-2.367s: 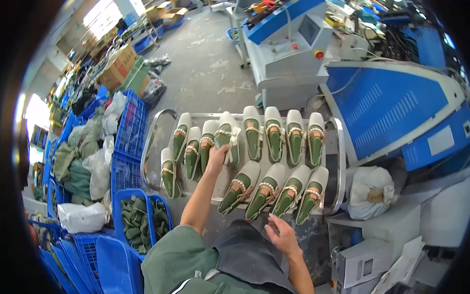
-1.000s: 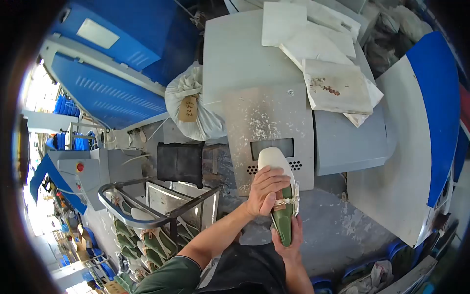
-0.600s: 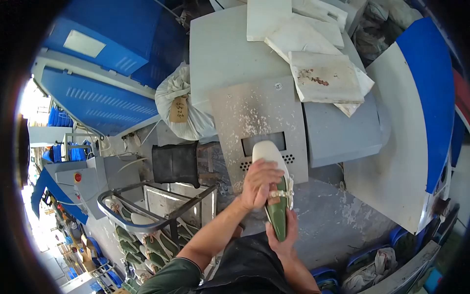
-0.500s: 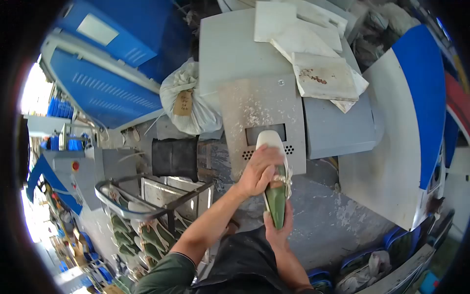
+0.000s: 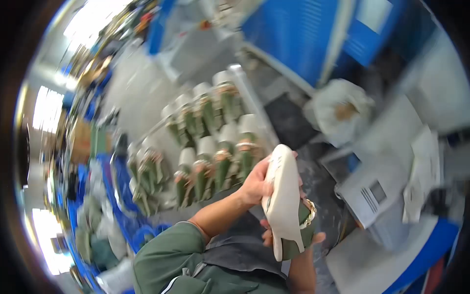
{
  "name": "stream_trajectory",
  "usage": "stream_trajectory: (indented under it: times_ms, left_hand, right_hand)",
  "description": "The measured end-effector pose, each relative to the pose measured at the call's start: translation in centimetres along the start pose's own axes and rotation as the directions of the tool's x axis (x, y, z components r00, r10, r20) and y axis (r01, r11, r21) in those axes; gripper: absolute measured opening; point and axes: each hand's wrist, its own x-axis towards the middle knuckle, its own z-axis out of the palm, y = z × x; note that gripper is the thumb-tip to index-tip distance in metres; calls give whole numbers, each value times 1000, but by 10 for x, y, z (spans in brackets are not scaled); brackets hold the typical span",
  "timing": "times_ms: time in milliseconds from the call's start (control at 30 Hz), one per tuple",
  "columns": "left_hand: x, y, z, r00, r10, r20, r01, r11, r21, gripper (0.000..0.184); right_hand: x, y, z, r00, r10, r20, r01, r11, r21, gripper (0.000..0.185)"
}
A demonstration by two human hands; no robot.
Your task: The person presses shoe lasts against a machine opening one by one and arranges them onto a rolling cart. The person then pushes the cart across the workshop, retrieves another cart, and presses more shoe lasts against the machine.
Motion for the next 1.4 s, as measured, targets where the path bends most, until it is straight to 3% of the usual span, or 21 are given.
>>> stream_trajectory:
  times_ms: [67, 100, 133, 233, 300, 333, 367, 467, 567, 733, 833, 900, 967, 1000, 1067, 1100, 1133, 1167, 1233, 1333, 1400]
  left_hand:
    - [-49, 35, -31, 962, 166, -214, -147, 984, 106, 74]
    - [-75, 56, -54, 900, 277, -337, -165, 932, 323, 67]
    - [-104, 81, -76, 809, 398, -433, -136, 843, 521, 59]
    - [-214, 138, -168, 298, 615, -730, 157, 723, 673, 45]
    - [-311, 157, -257, 107, 812, -574, 556, 430, 712, 54]
    - [-316, 179, -223, -80, 857, -509, 764, 381, 521, 63]
    - [-338, 186, -239, -32, 823, -567, 759, 390, 522, 62]
    - [-359, 201, -247, 38, 619, -785, 743, 507, 436, 59]
    - [-349, 172, -281, -66, 758, -648, 823, 408, 394, 54]
    - [-336, 173, -282, -131, 790, -600, 734, 484, 477, 47]
    - [-344, 184, -268, 23, 605, -796, 221, 773, 594, 40]
    - [-311, 185, -194, 41, 601, -798, 23, 798, 602, 39]
    - [-274, 170, -123, 127, 636, -761, -3, 767, 641, 37]
    - [-263, 159, -97, 222, 630, -744, -5, 764, 646, 36]
    - [-261, 134, -104, 640, 568, -517, -127, 742, 658, 30]
    - [-236, 144, -96, 589, 464, -661, -115, 858, 500, 36]
    - [-211, 146, -110, 637, 646, -421, -286, 705, 649, 45]
    - [-160, 153, -96, 542, 752, -375, -438, 634, 638, 55]
    - [-81, 144, -66, 772, 555, -309, -412, 808, 421, 56]
    - [13, 89, -44, 942, 224, -250, -167, 959, 228, 51]
    - [68, 34, -29, 966, 54, -254, 0, 978, 210, 46]
  right_hand:
    - [44, 18, -2, 962, 258, 89, -250, 963, -96, 109]
    - [62, 27, 18, 955, 260, -144, -286, 937, -201, 109]
    - [98, 41, 53, 968, 25, -250, -173, 789, -590, 104]
    - [178, 85, 25, 943, -145, -300, -251, 284, -925, 93]
    - [224, 107, -3, 944, -224, -243, -274, -123, -954, 98]
    - [247, 122, -7, 945, -255, -207, -287, -340, -895, 103]
    - [263, 131, -2, 908, -310, -282, -410, -519, -750, 101]
    - [284, 150, -57, 915, -377, 146, -196, -730, -655, 100]
    - [287, 162, -48, 958, -273, -88, -284, -855, -434, 99]
    - [278, 156, -59, 956, -263, 131, -166, -851, -498, 81]
    - [258, 149, -43, 844, -210, 493, 192, -741, -644, 49]
    - [243, 159, -29, 989, -127, 74, 39, -256, -966, 44]
    - [243, 178, -12, 996, 90, -14, -22, 92, -995, 44]
    - [234, 178, -7, 988, 107, -115, -129, 138, -982, 46]
    - [215, 169, 0, 947, 164, -278, -310, 231, -922, 52]
    - [204, 143, -7, 911, 254, -324, -402, 384, -831, 56]
    - [189, 121, -9, 918, 282, -278, -390, 521, -760, 55]
    - [174, 100, -11, 928, 302, -220, -369, 644, -671, 54]
    - [143, 51, -3, 905, 364, -222, -424, 722, -546, 52]
    - [78, 15, -37, 922, -7, -388, -223, 810, -543, 60]
    - [28, -4, -33, 872, -425, -243, 76, 608, -791, 72]
